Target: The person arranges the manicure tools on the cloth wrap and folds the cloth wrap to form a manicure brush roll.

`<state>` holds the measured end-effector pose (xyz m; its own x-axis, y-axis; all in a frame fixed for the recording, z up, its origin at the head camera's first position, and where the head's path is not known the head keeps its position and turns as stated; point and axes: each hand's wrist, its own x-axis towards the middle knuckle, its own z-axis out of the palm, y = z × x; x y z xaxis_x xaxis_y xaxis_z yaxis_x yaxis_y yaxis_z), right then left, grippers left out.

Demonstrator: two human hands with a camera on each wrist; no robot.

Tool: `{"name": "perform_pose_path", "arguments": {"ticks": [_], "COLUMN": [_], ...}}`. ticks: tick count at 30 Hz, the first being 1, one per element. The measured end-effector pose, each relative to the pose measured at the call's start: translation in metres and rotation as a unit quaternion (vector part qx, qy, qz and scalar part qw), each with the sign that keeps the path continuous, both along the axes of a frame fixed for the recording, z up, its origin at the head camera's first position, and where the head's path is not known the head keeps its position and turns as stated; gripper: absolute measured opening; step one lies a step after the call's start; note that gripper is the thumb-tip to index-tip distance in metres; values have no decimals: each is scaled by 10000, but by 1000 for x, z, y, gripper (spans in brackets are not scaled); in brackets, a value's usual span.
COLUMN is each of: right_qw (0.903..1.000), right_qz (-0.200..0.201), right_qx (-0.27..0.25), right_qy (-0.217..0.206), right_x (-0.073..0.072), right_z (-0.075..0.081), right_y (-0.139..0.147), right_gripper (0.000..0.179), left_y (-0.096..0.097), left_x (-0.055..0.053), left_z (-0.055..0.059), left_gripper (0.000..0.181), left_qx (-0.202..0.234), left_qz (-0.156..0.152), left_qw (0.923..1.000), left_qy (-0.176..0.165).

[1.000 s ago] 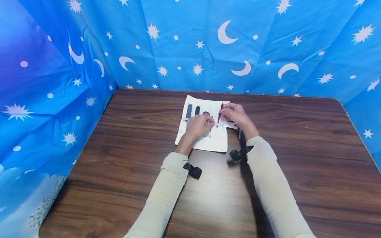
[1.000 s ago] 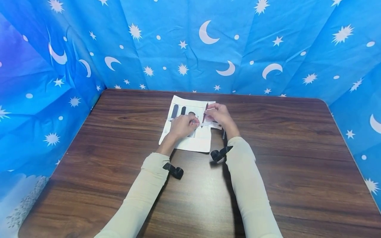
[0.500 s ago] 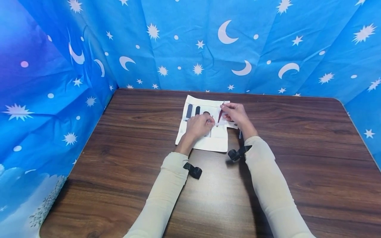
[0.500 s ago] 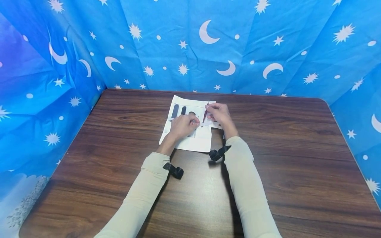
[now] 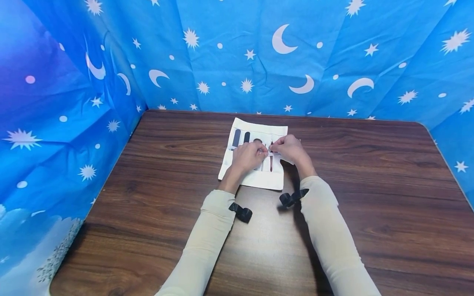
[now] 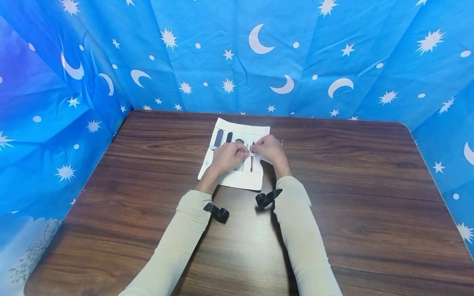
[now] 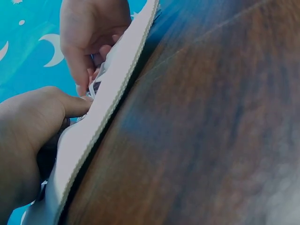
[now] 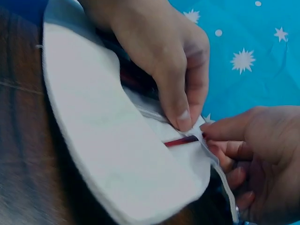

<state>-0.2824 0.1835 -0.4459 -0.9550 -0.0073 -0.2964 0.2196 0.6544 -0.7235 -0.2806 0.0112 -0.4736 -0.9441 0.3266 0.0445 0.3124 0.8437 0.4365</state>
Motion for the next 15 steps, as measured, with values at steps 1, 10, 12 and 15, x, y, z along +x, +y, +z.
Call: {"name": "perform_pose_path", "arguments": {"ticks": [1, 10, 12, 15], "right_qw": [9999, 9990, 9990, 9988], "right_qz": [30, -61, -18, 136], "right_qx": [105, 409, 421, 405], "right_qy": [2, 144, 169, 251], "right_x": [2, 11, 11, 11], "right_z": [0, 0, 1, 2], "right_y": [-1, -4, -3, 1], "right_gripper": [24, 24, 25, 29], "left_y": [0, 2, 2, 1], "left_x": [0, 1, 1, 1], "left_z": [0, 1, 1, 0], "left_gripper": [15, 15, 15, 15], "left_qx": [11, 0, 5, 48], "left_qz": [10, 58, 45, 31], "left_qw": [10000, 10000, 10000, 10000], "left_qy": [-23, -54, -43, 13]}}
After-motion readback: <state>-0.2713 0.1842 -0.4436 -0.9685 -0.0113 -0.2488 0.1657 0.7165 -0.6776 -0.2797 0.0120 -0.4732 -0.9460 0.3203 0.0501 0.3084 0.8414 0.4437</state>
